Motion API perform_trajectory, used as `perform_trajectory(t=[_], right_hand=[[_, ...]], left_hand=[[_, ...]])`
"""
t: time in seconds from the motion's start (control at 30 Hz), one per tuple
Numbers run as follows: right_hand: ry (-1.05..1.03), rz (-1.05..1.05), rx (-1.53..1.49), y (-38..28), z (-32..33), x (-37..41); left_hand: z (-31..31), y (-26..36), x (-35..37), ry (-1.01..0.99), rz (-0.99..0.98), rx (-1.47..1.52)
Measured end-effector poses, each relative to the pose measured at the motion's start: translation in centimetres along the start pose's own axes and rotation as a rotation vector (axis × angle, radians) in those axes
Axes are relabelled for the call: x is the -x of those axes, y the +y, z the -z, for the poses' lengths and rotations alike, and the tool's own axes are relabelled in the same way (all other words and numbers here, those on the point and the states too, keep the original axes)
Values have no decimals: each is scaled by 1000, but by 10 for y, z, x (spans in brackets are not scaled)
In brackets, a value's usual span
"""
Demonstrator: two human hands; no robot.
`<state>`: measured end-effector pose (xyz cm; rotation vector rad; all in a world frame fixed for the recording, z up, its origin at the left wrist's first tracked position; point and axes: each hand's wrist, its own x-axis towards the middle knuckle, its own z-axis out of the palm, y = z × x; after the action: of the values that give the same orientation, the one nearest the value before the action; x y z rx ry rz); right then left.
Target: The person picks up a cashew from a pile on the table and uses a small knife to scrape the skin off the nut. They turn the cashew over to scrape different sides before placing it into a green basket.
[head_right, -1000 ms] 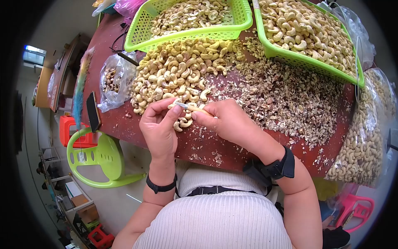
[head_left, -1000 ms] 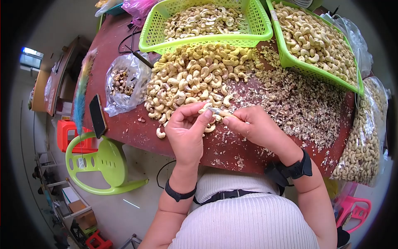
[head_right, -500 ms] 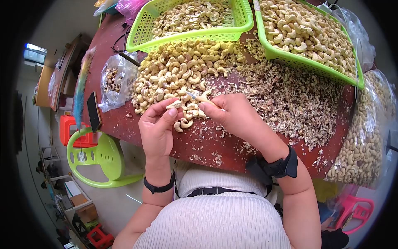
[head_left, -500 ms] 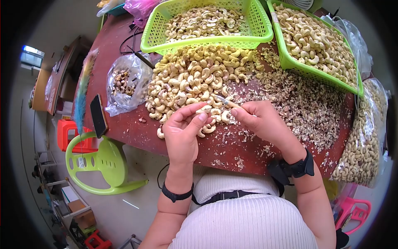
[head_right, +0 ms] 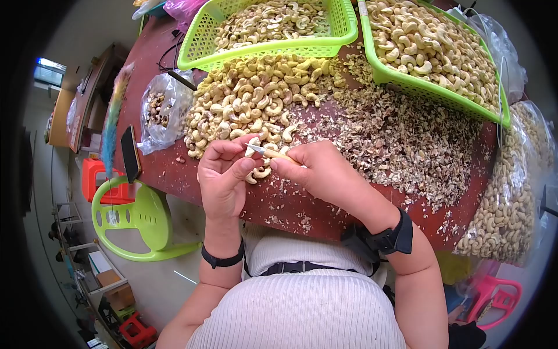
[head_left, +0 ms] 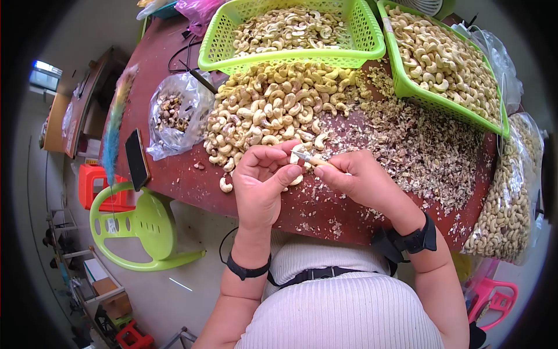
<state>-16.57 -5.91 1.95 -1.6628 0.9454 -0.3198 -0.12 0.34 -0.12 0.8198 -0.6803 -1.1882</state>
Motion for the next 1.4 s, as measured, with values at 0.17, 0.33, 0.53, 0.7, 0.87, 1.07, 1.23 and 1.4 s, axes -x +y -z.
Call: perform_trajectory(t=[0.17, 0.33, 0.53, 0.7, 0.87, 1.07, 1.23, 1.4], right_hand=[[-13, 3, 4, 2, -2, 0], [-8, -15, 14, 2, 0, 0], [-3, 12, 23, 3, -1, -1], [-6, 4, 22, 3, -1, -1], [6, 14, 35, 4, -1, -1], [84, 53, 54, 8, 0, -3], [68, -37, 11, 4, 5, -2], [51, -30, -17, 1, 4, -1]], left_hand=[[0, -1, -3, 7, 17, 71], [2, -2, -3, -39, 29, 161], [1, -5, -2, 0, 16, 141], [0, -9, -1, 28, -24, 144], [-6, -7, 2, 93, -34, 79], [-9, 0, 4, 147, 68, 29], [-3, 0, 2, 106, 176, 203], [-4, -2, 1, 146, 210, 194]])
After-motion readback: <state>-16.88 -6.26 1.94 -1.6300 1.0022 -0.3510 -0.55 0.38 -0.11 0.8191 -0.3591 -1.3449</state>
